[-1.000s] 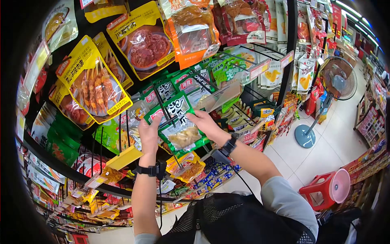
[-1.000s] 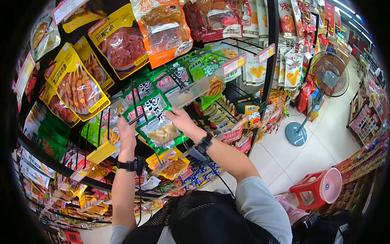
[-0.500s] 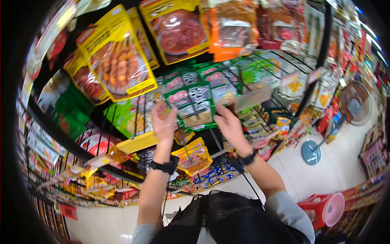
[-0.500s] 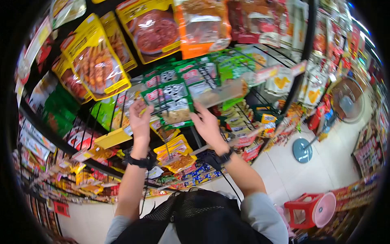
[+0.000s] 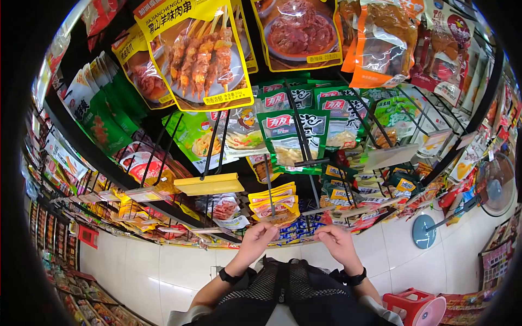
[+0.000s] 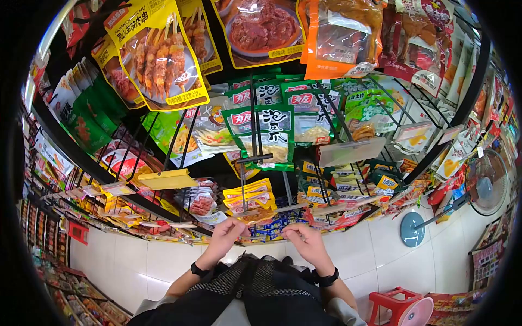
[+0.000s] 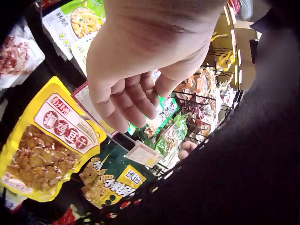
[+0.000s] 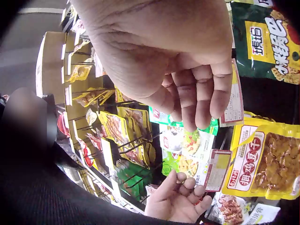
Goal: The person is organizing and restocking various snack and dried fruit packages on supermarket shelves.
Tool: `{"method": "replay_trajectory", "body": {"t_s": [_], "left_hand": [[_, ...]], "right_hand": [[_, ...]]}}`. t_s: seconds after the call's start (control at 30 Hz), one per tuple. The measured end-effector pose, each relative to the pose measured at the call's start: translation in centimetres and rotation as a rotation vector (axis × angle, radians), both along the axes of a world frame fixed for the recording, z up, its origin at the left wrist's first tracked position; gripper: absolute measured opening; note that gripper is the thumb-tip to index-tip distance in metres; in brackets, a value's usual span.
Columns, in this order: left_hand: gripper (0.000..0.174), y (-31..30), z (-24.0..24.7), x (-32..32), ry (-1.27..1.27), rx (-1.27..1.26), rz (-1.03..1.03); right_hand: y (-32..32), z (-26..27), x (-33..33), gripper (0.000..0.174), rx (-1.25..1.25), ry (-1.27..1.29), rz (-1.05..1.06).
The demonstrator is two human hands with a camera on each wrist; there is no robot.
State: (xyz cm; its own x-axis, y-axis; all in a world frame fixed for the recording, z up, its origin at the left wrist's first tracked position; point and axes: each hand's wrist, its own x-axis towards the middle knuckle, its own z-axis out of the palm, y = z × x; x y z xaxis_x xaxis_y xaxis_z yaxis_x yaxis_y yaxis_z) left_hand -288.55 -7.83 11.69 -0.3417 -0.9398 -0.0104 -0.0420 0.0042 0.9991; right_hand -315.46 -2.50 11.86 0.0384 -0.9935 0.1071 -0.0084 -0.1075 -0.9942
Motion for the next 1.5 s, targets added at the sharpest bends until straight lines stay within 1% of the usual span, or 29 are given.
{"method": "replay_trajectory", "body": {"t_s": [0.07, 0.2, 0.23, 0.33, 0.37, 0.4, 0.47, 0.57, 0.6, 0.63, 0.67, 0.73, 0.77, 0.83, 0.87, 0.93, 1.0, 1.07, 1.1, 1.13, 1.17, 1.2, 1.23, 1.27, 1.3, 1.33, 1.37, 1.47, 1.5], "left_hand": [[0.018, 0.6, -0.9, 0.2, 0.006, 0.063, 0.035], [0.018, 1.4, -1.0, 0.5, -0.026, 0.057, 0.059], [0.018, 1.4, -1.1, 0.5, -0.011, 0.052, 0.070], [0.019, 1.7, -1.3, 1.1, -0.108, 0.019, 0.080], [0.018, 1.8, -1.1, 1.1, -0.105, -0.012, 0.085], [0.017, 1.9, -0.6, 1.1, -0.106, 0.008, 0.098], [0.016, 1.9, -0.9, 1.7, -0.151, 0.035, 0.057], [0.014, 1.8, 0.3, 1.4, -0.172, -0.015, 0.026], [0.013, 1.8, 1.0, 1.1, -0.183, -0.072, 0.003], [0.013, 1.7, 2.0, 0.9, -0.197, -0.129, -0.016], [0.013, 1.7, 3.3, 0.7, -0.213, -0.183, -0.030], [0.009, 1.8, 7.5, 0.3, -0.209, -0.301, -0.111], [0.008, 1.7, 9.5, 0.4, -0.207, -0.383, -0.154], [0.006, 1.5, 12.2, 1.2, -0.160, -0.503, -0.211], [0.007, 1.5, 14.2, 1.7, -0.140, -0.575, -0.233], [0.008, 1.9, 19.4, 2.5, -0.105, -0.715, -0.274], [0.013, 2.8, 24.0, 3.6, -0.119, -0.845, -0.256], [0.021, 3.4, 27.3, 4.6, -0.130, -0.917, -0.177], [0.025, 3.5, 28.6, 4.9, -0.106, -0.929, -0.153], [0.025, 3.8, 30.4, 4.8, -0.103, -0.884, -0.106], [0.031, 3.6, 31.4, 5.5, -0.146, -0.890, -0.093], [0.040, 3.6, 32.2, 5.5, -0.057, -0.806, -0.103], [0.046, 3.1, 33.6, 5.8, -0.091, -0.729, -0.086], [0.046, 2.7, 34.8, 5.2, -0.062, -0.669, -0.024], [0.044, 1.8, 36.3, 5.1, -0.124, -0.681, -0.027], [0.051, 0.2, 37.2, 5.3, -0.233, -0.744, 0.040], [0.052, -1.3, 38.0, 5.5, -0.236, -0.732, 0.084], [0.053, -5.1, 39.9, 6.2, -0.287, -0.643, 0.240], [0.056, -6.7, 40.1, 6.9, -0.291, -0.617, 0.250]], "right_hand": [[-0.4, 0.0, 0.1, 0.015, 0.000, 0.015, 0.031], [-1.4, 0.0, 0.9, 0.012, -0.038, 0.057, 0.090], [-1.6, -0.6, 1.2, 0.013, -0.038, 0.013, 0.093], [-1.9, -0.1, 1.5, 0.015, 0.000, 0.088, 0.138], [-2.0, -0.2, 1.6, 0.015, -0.016, 0.159, 0.136], [-2.3, 0.2, 1.6, 0.015, -0.042, 0.154, 0.134], [-1.9, 1.5, 1.5, 0.015, -0.082, 0.149, 0.131], [-1.5, 5.1, 0.3, 0.014, -0.183, 0.224, 0.136], [-1.4, 6.3, 0.0, 0.014, -0.223, 0.252, 0.142], [-1.1, 7.3, -0.4, 0.014, -0.314, 0.303, 0.112], [-0.9, 8.4, -1.0, 0.013, -0.333, 0.324, 0.132], [-0.5, 11.0, -2.2, 0.013, -0.369, 0.370, 0.177], [-0.3, 12.8, -2.8, 0.012, -0.455, 0.446, 0.181], [-0.4, 15.4, -3.8, 0.012, -0.621, 0.497, 0.189], [-0.4, 16.7, -4.2, 0.013, -0.703, 0.519, 0.192], [0.1, 20.4, -4.6, 0.016, -0.779, 0.572, 0.241], [0.4, 24.4, -4.9, 0.017, -0.841, 0.649, 0.287], [0.1, 26.8, -4.8, 0.017, -0.888, 0.677, 0.297], [0.0, 28.4, -4.6, 0.016, -0.894, 0.697, 0.301], [-0.3, 29.9, -4.3, 0.016, -0.900, 0.718, 0.305], [-0.9, 31.1, -3.9, 0.016, -0.911, 0.722, 0.306], [-1.5, 32.4, -3.6, 0.016, -0.925, 0.727, 0.306], [-1.7, 33.8, -3.3, 0.017, -0.805, 0.764, 0.286], [-3.0, 34.6, -2.6, 0.018, -0.855, 0.700, 0.246], [-4.4, 35.1, -1.8, 0.020, -0.822, 0.652, 0.203], [-5.6, 36.2, -1.2, 0.024, -0.743, 0.667, 0.183], [-7.1, 37.1, -0.5, 0.028, -0.690, 0.582, 0.226], [-13.7, 37.6, 1.4, 0.045, -0.697, 0.560, 0.196], [-16.0, 37.4, 2.1, 0.051, -0.708, 0.553, 0.161]]}}
